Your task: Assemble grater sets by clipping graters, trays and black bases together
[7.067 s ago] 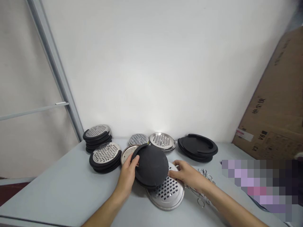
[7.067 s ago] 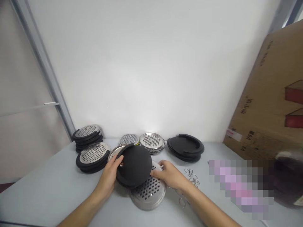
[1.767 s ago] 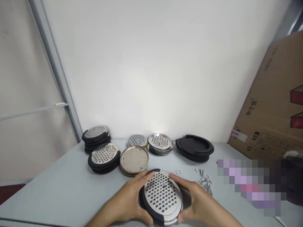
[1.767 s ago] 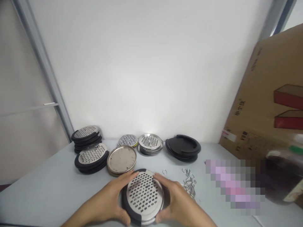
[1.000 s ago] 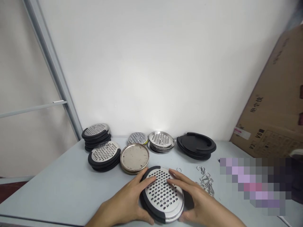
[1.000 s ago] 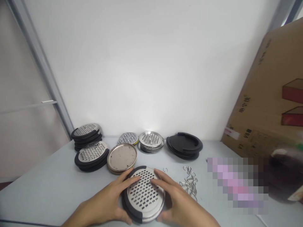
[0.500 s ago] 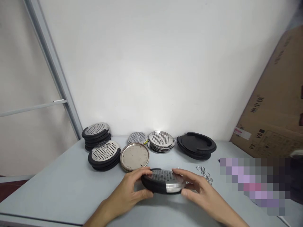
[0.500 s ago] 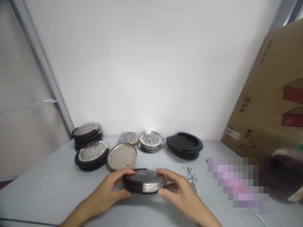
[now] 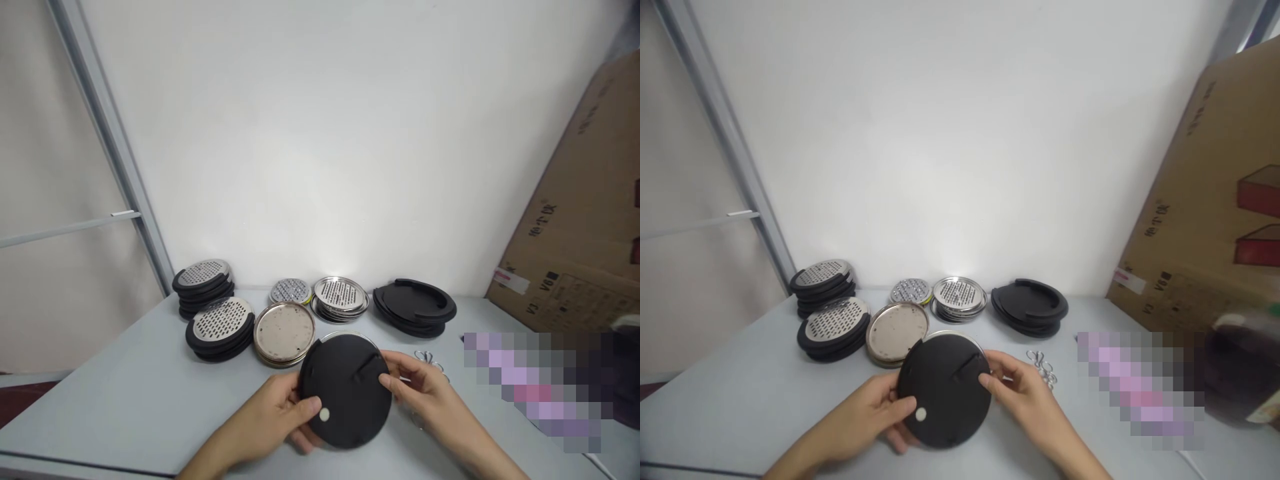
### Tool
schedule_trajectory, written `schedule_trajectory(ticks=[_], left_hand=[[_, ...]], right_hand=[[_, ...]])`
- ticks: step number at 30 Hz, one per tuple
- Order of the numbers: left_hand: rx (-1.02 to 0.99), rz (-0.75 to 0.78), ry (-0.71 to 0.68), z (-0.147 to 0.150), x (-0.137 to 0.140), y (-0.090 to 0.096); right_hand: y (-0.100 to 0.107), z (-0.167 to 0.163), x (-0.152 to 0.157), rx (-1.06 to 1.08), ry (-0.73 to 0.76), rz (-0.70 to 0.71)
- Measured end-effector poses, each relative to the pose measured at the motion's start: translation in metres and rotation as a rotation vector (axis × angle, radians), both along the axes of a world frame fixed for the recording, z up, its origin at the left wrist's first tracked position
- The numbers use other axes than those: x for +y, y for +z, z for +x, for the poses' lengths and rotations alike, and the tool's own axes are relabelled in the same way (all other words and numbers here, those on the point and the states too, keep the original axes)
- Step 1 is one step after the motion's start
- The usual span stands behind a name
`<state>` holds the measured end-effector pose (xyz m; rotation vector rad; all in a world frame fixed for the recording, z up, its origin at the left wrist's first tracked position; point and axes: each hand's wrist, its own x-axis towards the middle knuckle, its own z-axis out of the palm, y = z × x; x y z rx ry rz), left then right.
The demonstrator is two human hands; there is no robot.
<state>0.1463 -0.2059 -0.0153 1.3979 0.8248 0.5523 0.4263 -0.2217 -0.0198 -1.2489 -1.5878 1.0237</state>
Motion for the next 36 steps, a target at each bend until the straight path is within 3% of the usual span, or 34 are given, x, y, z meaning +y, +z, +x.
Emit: schedule_trajectory(ticks=[6, 11, 15, 19, 26, 36], left_hand=[[0.209, -0.204, -0.235, -0.007, 0.002, -0.004], [0.323, -0.228, -0.252, -0.009, 0.007, -0.01], [0.301, -0.207, -0.178, -0.01, 0.012, -0.013], [0.292, -0.098, -0.04, -0.01, 0.016, -0.017], [0.337, 0.145, 0.122, -0.003, 0.018, -0.026], [0.4, 0.187, 0.133, -0.001, 0.014, -0.017]], right_hand=[[-0.011, -0.003, 0.001, 0.041, 0.041, -0.089], [-0.014, -0.009, 0.005, 0.055, 0.029, -0.125], [-0.007, -0.014, 0.008, 0.149, 0.127, -0.195], [-0.011, -0.02, 0.014, 0.103, 0.076, -0.227], [-0.023, -0.03, 0.021, -0.129, -0.08, -0.058], [-0.021, -0.036, 0.011, -0.259, -0.065, 0.089]])
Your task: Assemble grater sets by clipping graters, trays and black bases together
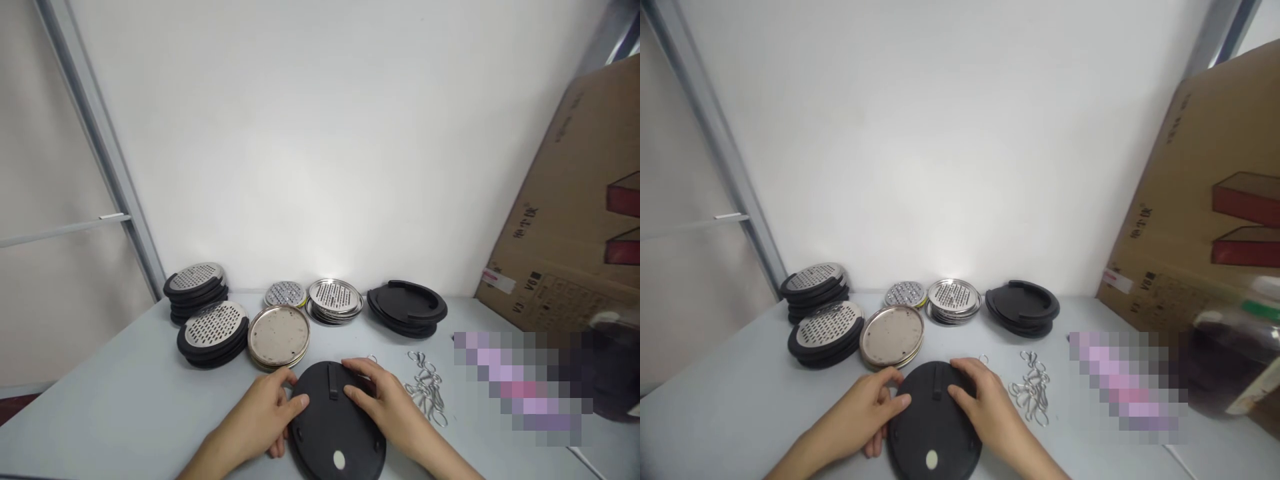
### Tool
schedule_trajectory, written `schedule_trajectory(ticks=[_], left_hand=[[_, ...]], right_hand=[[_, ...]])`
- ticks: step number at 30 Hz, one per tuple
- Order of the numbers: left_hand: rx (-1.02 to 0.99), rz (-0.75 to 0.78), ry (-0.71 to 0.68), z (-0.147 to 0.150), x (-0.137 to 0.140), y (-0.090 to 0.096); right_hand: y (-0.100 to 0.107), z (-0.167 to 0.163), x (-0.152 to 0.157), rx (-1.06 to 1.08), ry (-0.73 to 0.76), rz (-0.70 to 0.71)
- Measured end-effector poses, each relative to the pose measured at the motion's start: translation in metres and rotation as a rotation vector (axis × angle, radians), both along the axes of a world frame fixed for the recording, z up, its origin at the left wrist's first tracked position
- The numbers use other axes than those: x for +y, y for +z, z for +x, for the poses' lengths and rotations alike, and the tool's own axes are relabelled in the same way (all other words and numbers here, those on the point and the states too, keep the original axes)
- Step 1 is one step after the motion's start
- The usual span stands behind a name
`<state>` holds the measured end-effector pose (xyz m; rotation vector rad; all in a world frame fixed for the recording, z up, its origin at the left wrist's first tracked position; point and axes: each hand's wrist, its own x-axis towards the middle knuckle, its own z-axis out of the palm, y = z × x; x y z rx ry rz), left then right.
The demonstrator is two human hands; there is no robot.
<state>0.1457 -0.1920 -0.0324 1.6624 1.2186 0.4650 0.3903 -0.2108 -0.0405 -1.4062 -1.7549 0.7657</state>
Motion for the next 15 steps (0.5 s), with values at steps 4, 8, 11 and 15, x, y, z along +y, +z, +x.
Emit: schedule_trajectory(ticks=[4, 8, 11, 15], left_hand=[[0.045, 0.016, -0.012, -0.0004, 0.0001, 0.001], [0.067, 0.008, -0.017, -0.0008, 0.0008, 0.0033], [0.09, 0.001, -0.013, -0.0009, 0.0005, 0.0057], [0.129, 0.02, -0.008, -0.0006, -0.0013, 0.0089]], right_hand=[[0.0016, -0.0006, -0.0021, -0.087, 0.009, 0.032], [-0.0001, -0.0008, -0.003, -0.132, 0.028, 0.068], [0.0007, -0.0014, -0.003, -0.139, 0.049, 0.09], [0.0072, 0.0062, 0.0017, -0.126, 0.008, 0.081]])
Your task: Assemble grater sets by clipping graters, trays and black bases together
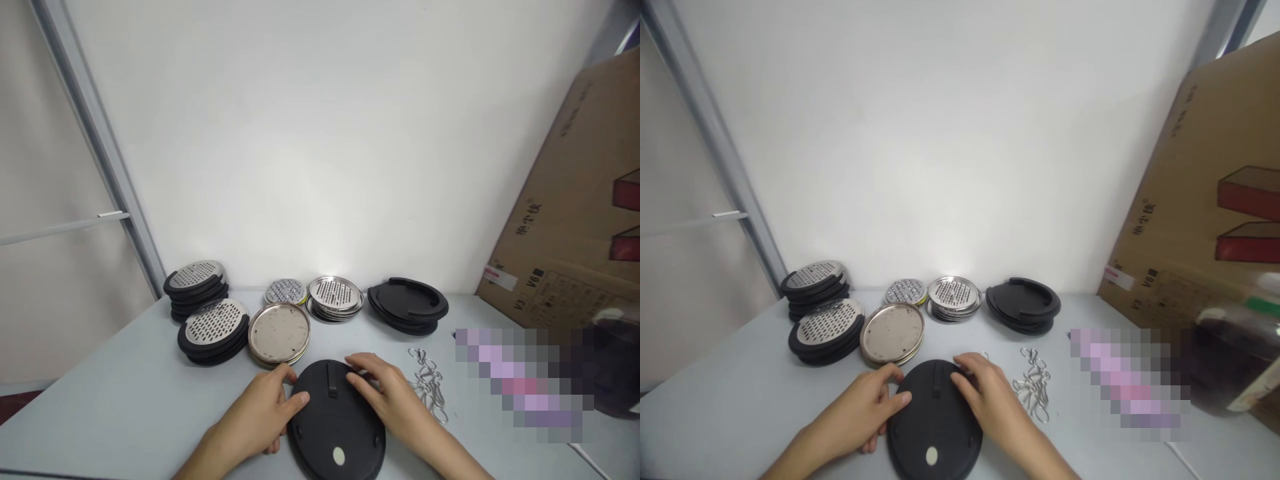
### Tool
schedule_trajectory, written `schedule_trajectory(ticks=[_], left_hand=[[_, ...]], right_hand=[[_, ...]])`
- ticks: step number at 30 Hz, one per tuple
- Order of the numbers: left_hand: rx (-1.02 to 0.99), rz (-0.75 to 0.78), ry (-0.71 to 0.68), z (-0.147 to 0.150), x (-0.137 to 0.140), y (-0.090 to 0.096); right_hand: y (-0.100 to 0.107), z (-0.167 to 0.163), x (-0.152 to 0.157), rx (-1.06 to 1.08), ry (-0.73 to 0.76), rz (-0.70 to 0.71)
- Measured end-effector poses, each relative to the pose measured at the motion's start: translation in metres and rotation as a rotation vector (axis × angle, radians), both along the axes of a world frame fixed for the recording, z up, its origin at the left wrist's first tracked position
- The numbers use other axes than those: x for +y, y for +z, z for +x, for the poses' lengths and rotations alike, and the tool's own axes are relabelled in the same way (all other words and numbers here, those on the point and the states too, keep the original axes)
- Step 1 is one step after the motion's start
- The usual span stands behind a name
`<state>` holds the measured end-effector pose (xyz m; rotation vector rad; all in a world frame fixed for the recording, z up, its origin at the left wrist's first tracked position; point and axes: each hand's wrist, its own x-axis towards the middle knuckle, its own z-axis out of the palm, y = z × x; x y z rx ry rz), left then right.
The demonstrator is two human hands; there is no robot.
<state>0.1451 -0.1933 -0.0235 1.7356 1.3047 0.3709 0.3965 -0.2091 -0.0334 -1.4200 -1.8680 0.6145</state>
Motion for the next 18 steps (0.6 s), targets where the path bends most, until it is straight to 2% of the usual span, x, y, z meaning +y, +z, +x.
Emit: schedule_trajectory(ticks=[6, 10, 12, 16, 18], left_hand=[[0.044, 0.244, 0.064, 0.002, -0.001, 0.007], [0.049, 0.407, 0.101, 0.007, 0.0, 0.013], [0.009, 0.42, 0.097, 0.012, 0.0, 0.014], [-0.104, 0.416, 0.071, 0.02, -0.002, 0.009], [-0.14, 0.439, 0.071, 0.023, -0.003, 0.005]], right_hand=[[0.001, 0.051, 0.013, -0.179, -0.298, -0.057], [-0.003, 0.078, 0.015, -0.325, -0.435, -0.087], [-0.004, 0.078, 0.014, -0.353, -0.432, -0.107], [-0.005, 0.065, 0.008, -0.323, -0.264, -0.104], [-0.005, 0.059, 0.007, -0.318, -0.237, -0.1]])
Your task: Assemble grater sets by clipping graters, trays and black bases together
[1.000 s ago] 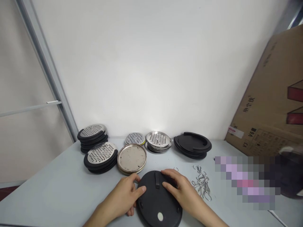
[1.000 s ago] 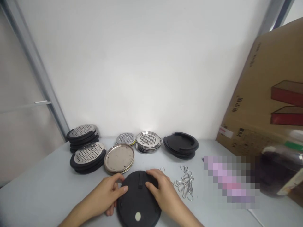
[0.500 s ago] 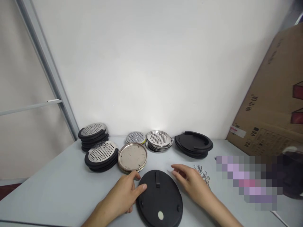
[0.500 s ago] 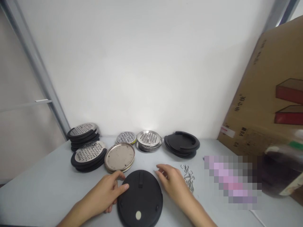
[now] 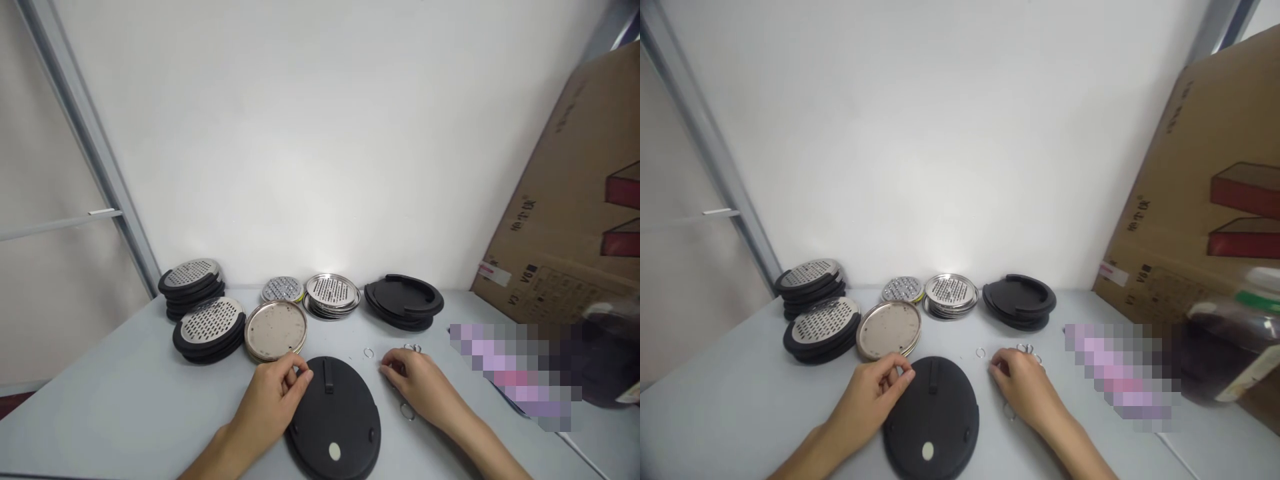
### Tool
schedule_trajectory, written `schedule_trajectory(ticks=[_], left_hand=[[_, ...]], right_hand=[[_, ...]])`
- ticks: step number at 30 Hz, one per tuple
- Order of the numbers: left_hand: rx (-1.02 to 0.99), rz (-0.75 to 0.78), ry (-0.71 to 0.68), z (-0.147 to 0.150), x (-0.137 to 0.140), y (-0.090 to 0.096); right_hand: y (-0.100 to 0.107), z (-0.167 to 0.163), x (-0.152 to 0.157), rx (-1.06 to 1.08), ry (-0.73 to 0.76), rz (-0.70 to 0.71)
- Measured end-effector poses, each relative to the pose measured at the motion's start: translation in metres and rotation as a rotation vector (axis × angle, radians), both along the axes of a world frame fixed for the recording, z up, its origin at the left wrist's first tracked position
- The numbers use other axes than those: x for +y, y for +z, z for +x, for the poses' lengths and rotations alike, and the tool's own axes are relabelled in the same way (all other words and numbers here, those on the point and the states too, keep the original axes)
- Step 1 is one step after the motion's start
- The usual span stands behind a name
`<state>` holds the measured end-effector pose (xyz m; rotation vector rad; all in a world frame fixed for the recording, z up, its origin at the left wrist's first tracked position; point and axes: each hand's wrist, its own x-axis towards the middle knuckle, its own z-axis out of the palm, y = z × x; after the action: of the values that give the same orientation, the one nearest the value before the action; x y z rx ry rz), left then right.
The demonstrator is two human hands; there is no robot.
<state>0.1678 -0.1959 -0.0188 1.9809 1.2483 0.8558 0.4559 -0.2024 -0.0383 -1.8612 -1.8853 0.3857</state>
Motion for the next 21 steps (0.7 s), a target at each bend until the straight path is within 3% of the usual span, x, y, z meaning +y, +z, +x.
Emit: schedule_trajectory(ticks=[21], left_hand=[[0.004, 0.026, 0.0, -0.001, -0.002, -0.007]], right_hand=[[-0.001, -0.011, -0.001, -0.058, 0.044, -0.038]])
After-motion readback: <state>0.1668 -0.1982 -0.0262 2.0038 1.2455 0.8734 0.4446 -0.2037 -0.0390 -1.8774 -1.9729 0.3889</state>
